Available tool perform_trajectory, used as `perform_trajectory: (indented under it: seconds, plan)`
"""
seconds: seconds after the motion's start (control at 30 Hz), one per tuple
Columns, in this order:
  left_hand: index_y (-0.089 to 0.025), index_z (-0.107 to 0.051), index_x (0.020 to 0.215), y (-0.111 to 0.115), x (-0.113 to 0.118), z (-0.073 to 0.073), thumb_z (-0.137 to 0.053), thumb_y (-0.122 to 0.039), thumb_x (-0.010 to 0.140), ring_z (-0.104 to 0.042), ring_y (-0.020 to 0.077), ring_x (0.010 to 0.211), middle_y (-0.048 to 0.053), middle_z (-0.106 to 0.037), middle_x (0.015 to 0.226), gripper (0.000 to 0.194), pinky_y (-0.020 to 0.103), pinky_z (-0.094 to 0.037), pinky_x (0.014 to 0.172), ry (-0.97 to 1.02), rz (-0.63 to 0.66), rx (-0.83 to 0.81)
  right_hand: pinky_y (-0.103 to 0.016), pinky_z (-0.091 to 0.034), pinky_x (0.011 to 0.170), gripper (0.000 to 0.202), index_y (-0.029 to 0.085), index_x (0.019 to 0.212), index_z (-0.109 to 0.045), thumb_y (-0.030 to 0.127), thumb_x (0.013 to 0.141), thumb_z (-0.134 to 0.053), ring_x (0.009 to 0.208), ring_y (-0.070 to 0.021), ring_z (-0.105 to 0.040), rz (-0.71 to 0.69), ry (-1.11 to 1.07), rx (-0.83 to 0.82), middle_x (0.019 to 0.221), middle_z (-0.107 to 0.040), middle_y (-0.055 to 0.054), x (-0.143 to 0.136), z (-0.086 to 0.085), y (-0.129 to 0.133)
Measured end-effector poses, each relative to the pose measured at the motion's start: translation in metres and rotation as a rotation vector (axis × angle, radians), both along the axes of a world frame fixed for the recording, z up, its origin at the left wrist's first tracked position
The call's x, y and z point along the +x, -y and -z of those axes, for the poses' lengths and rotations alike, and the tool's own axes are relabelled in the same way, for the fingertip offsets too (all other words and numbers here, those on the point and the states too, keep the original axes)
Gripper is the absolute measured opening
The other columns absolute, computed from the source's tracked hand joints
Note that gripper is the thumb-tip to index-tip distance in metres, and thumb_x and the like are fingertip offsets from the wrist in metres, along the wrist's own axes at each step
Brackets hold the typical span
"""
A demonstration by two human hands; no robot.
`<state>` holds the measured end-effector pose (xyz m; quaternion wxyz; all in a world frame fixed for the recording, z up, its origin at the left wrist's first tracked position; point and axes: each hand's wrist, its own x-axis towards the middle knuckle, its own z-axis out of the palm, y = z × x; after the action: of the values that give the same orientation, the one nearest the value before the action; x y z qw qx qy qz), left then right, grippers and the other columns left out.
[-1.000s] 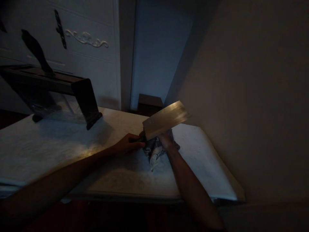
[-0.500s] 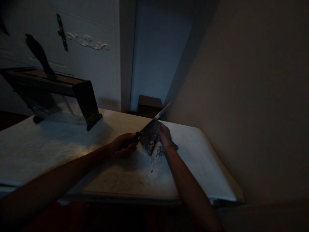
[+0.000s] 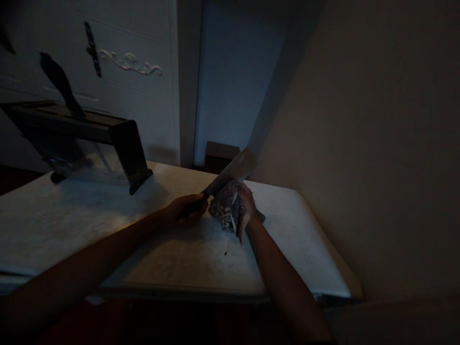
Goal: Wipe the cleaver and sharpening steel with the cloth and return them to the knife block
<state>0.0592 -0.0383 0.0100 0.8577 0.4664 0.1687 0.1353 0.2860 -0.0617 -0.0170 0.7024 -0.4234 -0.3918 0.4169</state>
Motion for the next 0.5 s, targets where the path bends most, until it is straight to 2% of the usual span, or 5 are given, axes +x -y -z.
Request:
perform_trajectory:
  seconds: [0.13,0.3,0.4,0.5]
  plan:
    - [-0.015,-0.053,0.077,0.0028,0.0059,0.0025,-0.067,-0.049,0.076,-0.032,0.0039,0.029,-0.008,-0.042,0.048,0.037,0.016,-0.021,0.028,-0.111,-0.243,0.237,-0.032,-0.049,0.067,0.031,0.024,0.082,-0.066,0.045,0.062,-0.079,0.069,-0.0188,-0.059,0.033,0.048,0.014,0.076,-0.069,0.003,-0.0031,-0.0079,0.0043]
    - [-0.015,-0.057,0.083,0.0011,0.0094,0.0081,-0.062,-0.059,0.078,-0.043,0.0060,0.035,-0.006,-0.047,0.052,0.045,0.017,-0.032,0.033,-0.203,-0.383,0.520,-0.035,-0.049,0.068,0.026,0.027,0.075,-0.064,0.046,0.065,-0.078,0.069,-0.0207,-0.059,0.056,0.079,0.056,0.073,-0.066,0.002,-0.0042,-0.0108,0.0061]
    - [-0.016,-0.055,0.079,0.0001,0.0089,0.0083,-0.060,-0.063,0.078,-0.039,0.0056,0.033,-0.007,-0.043,0.049,0.048,0.018,-0.029,0.032,-0.248,-0.438,0.526,-0.034,-0.050,0.067,0.026,0.027,0.074,-0.062,0.047,0.066,-0.076,0.068,-0.0203,-0.059,0.069,0.070,0.021,0.071,-0.065,0.003,-0.0037,-0.0091,0.0028]
    - [-0.018,-0.048,0.073,0.0006,0.0063,0.0054,-0.061,-0.065,0.076,-0.033,0.0048,0.031,-0.009,-0.037,0.047,0.049,0.018,-0.026,0.030,-0.231,-0.429,0.441,-0.034,-0.050,0.070,0.027,0.026,0.076,-0.061,0.047,0.067,-0.073,0.070,-0.0201,-0.060,0.102,0.087,0.012,0.071,-0.065,0.003,-0.0009,-0.0072,-0.0012]
